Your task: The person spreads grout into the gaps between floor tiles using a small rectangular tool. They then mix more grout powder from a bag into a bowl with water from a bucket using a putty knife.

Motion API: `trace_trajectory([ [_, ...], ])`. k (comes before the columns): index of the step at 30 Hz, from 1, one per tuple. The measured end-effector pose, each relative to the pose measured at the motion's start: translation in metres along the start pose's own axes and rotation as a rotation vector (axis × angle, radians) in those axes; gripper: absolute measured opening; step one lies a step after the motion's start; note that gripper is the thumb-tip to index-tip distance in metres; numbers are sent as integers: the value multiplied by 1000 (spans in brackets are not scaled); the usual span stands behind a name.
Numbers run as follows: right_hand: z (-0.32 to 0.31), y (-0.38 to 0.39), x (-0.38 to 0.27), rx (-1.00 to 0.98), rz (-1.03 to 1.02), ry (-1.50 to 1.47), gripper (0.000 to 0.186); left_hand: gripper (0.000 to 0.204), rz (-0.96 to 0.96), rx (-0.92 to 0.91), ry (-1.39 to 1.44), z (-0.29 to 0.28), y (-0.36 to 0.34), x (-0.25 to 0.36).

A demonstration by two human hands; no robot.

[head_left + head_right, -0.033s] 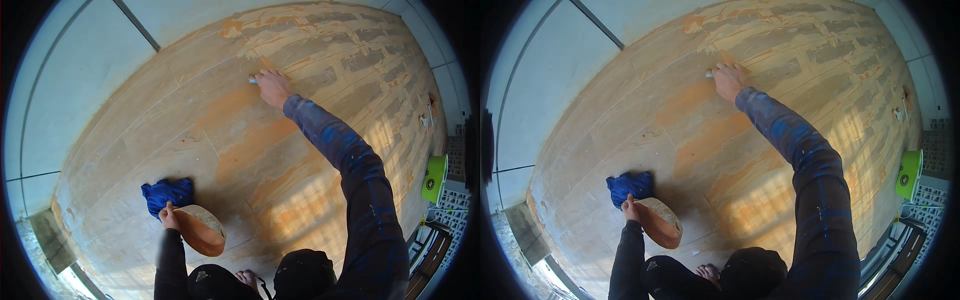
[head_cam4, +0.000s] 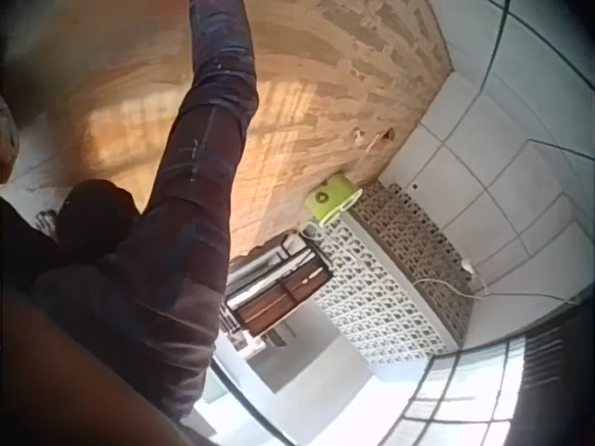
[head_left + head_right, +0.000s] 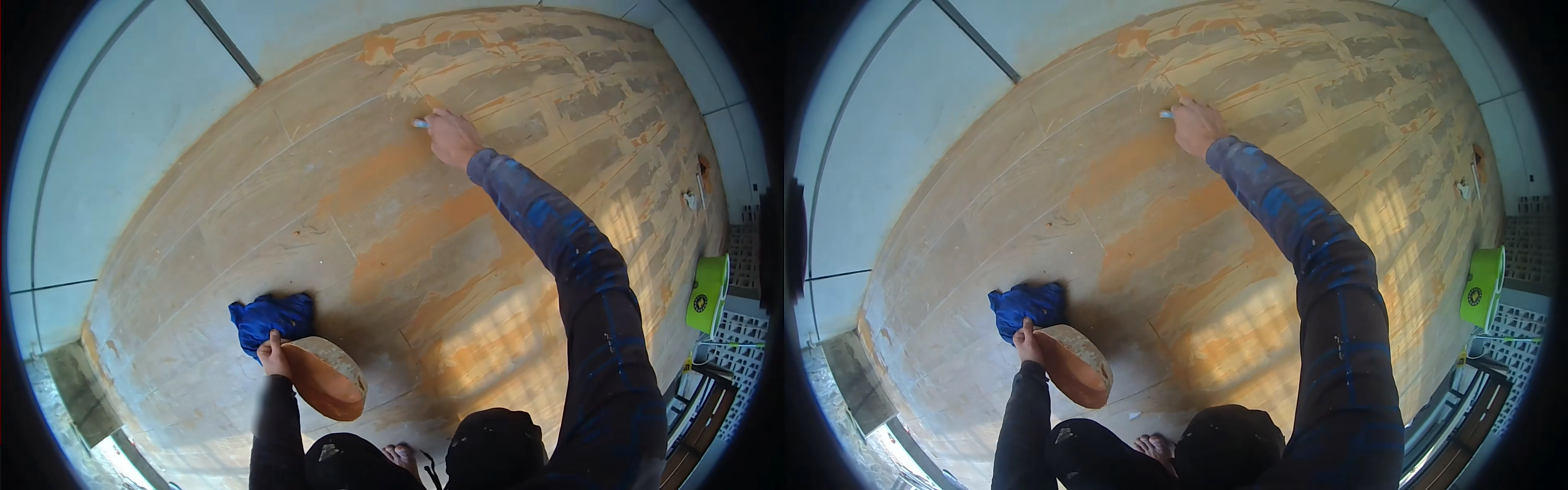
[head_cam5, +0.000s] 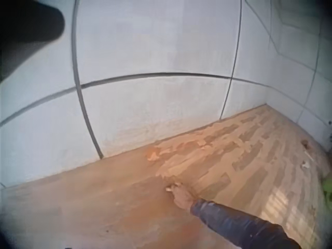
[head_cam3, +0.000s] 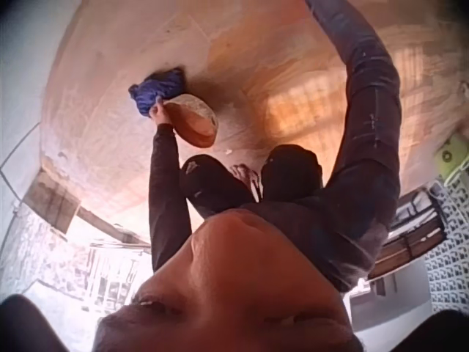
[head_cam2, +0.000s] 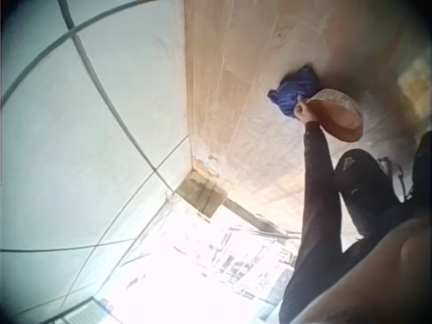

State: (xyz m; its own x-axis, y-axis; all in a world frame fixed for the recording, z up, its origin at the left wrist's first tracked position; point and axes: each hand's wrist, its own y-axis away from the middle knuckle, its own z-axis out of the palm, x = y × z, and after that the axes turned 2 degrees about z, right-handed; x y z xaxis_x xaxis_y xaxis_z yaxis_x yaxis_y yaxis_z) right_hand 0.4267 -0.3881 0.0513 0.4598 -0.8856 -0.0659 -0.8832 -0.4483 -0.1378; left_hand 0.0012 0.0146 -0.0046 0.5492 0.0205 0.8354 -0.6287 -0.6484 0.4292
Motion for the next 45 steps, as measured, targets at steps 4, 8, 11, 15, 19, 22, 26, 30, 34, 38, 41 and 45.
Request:
trace_trajectory([
  [4, 0, -7, 31, 108, 154, 18, 33, 49, 32, 35, -42, 3, 1, 5],
  [8, 0, 16, 37, -187, -47, -93, 37, 49, 137, 7, -68, 2, 6, 8],
  [11, -4, -7, 46, -27, -7, -131, 36, 48, 88, -4, -12, 5, 6, 8],
  [15, 9, -72, 61, 55, -17, -146, 33, 46, 173, 31, -73, 4, 7, 8],
  [19, 26, -20, 68, 81, -112, -132, 31, 47, 66, 12, 28, 6, 9, 12],
  [22, -3, 5, 75, -129, -158, -74, 30, 47, 87, 4, -82, 8, 9, 17],
  [26, -18, -46, 51, -95, 65, -16, 28, 46, 136, -41, 11, 7, 10, 16],
  [30, 21, -41, 10, 111, 3, 111, 25, 46, 99, -41, -30, 3, 11, 12],
  [34, 14, -24, 34, -22, -43, 108, 25, 46, 120, -9, -21, 5, 8, 12],
  [38, -5, -61, 45, -74, -1, 11, 27, 45, 116, -24, -12, 6, 5, 12],
  [41, -4, -59, 27, 62, -1, 39, 28, 45, 97, -30, -46, 4, 6, 13],
  [45, -13, -8, 36, -231, -31, 39, 25, 49, 61, -83, -25, 4, 11, 17],
])
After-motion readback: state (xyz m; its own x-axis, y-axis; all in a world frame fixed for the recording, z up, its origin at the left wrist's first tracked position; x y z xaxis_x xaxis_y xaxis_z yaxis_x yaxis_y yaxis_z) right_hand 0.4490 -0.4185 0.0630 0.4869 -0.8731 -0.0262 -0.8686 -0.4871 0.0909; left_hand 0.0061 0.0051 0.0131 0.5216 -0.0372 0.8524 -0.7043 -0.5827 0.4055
